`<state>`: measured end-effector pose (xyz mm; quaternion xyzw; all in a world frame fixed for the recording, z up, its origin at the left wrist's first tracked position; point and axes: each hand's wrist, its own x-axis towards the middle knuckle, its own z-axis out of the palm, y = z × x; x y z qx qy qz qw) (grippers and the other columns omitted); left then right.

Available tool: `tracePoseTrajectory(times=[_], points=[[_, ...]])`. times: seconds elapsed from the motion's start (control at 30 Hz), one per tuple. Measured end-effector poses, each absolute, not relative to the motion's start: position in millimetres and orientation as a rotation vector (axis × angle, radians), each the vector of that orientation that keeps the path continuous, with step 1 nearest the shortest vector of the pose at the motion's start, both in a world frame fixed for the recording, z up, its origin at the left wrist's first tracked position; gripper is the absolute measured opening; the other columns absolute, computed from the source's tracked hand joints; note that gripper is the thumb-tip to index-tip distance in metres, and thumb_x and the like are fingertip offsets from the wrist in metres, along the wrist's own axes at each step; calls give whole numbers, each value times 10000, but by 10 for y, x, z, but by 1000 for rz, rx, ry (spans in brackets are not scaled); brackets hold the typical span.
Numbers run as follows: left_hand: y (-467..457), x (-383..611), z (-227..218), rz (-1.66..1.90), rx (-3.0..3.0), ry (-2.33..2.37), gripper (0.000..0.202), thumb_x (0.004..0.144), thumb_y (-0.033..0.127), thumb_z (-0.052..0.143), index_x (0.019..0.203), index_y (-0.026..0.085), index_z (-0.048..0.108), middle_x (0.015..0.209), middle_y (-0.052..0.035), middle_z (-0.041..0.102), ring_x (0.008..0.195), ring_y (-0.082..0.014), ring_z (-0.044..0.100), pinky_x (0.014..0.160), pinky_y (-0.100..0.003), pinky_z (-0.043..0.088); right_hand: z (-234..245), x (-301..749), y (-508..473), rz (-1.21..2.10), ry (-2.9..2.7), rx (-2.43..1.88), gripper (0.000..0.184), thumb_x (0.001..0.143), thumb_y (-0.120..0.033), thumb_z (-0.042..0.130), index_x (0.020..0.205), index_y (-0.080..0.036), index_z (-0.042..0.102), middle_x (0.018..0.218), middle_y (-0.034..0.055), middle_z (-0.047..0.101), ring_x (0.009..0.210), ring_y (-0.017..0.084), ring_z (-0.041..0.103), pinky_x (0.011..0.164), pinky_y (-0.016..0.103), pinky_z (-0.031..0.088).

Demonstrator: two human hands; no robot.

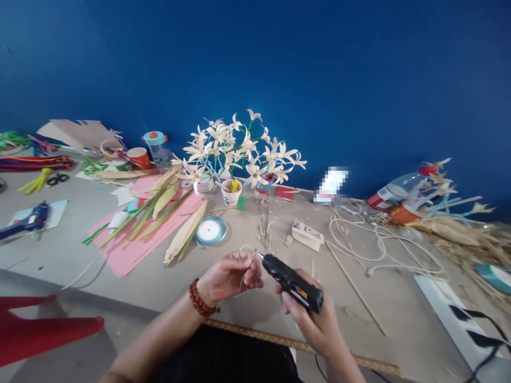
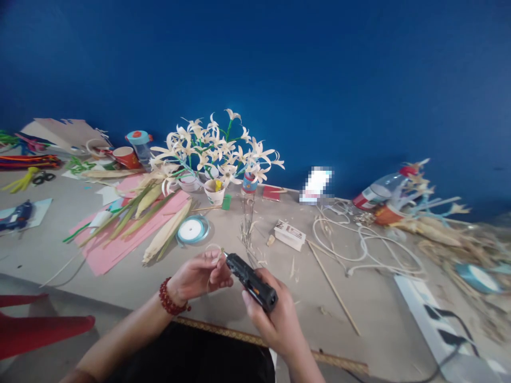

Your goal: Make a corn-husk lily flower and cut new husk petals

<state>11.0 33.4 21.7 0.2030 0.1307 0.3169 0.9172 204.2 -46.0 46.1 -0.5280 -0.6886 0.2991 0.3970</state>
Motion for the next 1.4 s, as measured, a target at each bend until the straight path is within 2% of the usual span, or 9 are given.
tracePoseTrajectory(times=[0.13,0.4,1.4], points=[[326,112,219,652,408,251,166,782,169,699,648,113,619,542,-13,520,561,-117,461,702,-309,425,437,2049,-456,738,-1778,-1351,127,915,-277,478,810,-212,503,655,6,552,584,170,573,568,280,445],[327,131,214,662,383,230,145,787,146,685,656,109,633,534,-18,523,567,-122,471,688,-307,419,368,2069,-453,698,-1784,-1347,131,915,-268,487,804,-213,531,638,-10,543,567,160,554,568,273,420],[301,112,168,654,330,204,143,805,138,663,670,105,629,568,-5,511,565,-106,467,697,-305,432,385,2056,-449,672,-1826,-1396,180,902,-279,471,730,-227,473,628,-8,528,564,163,540,550,267,408]])
